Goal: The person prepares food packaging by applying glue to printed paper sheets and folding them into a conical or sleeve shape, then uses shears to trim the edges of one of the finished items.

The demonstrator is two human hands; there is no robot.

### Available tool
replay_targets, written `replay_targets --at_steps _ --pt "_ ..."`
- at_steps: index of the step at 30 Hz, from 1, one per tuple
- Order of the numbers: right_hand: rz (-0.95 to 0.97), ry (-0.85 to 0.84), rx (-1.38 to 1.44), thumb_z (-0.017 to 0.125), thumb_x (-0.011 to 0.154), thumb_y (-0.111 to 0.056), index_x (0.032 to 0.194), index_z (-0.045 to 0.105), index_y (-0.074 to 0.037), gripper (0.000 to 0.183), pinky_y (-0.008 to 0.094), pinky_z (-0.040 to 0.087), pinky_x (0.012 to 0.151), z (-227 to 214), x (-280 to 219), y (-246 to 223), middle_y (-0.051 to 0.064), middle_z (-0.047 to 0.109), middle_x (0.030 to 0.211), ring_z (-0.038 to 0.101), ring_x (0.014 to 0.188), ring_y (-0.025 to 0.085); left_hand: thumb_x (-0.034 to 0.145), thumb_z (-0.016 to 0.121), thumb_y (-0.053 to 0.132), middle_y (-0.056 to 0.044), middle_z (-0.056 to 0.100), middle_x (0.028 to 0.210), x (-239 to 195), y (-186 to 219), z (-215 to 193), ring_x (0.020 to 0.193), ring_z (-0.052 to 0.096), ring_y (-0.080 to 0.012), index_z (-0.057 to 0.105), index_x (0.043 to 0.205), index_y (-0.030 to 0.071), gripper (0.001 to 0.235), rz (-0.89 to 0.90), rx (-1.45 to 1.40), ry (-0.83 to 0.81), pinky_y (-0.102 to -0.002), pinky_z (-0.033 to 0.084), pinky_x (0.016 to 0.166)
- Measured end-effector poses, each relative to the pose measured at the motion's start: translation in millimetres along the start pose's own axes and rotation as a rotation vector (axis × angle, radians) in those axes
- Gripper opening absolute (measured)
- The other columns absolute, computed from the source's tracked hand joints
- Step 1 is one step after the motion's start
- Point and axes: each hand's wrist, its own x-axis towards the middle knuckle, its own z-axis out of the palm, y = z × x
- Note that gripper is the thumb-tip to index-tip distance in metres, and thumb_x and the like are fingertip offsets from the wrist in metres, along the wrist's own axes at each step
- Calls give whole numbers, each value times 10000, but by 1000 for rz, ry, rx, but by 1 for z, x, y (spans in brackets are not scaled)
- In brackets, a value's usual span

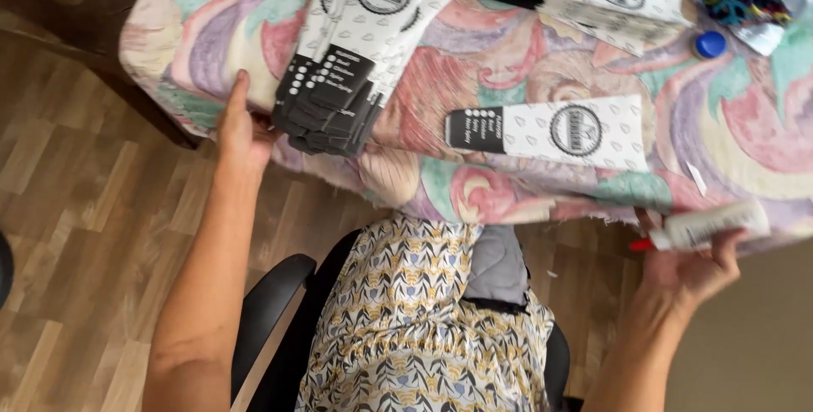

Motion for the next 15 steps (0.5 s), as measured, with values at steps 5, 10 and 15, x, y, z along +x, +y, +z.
replay_targets --at_steps 5,10,15 --pt "60 126 50 916 632 -350 1221 609 -60 725 628 521 896 -3 10 2 162 673 1063 670 1029 427 751 835 285 -83 738 898 24 -11 -1 749 710 -239 636 1077 93 427 92 -100 31 -416 627 569" --pt "67 4 178 910 719 -378 1024 662 -104 479 511 496 682 -33 33 13 86 649 821 657 845 311 777 796 278 -126 785 1011 16 -7 3 852 761 -265 691 1128 49 433 82 -88 28 -453 682 656" --pt "98 -70 381 889 754 -234 1264 672 -85 574 680 443 1088 -14 23 10 145 693 1315 579 1388 397 822 753 298 -96 786 1195 24 -9 -1 1042 764 -228 703 1227 101 453 60 -86 -82 -412 667 888"
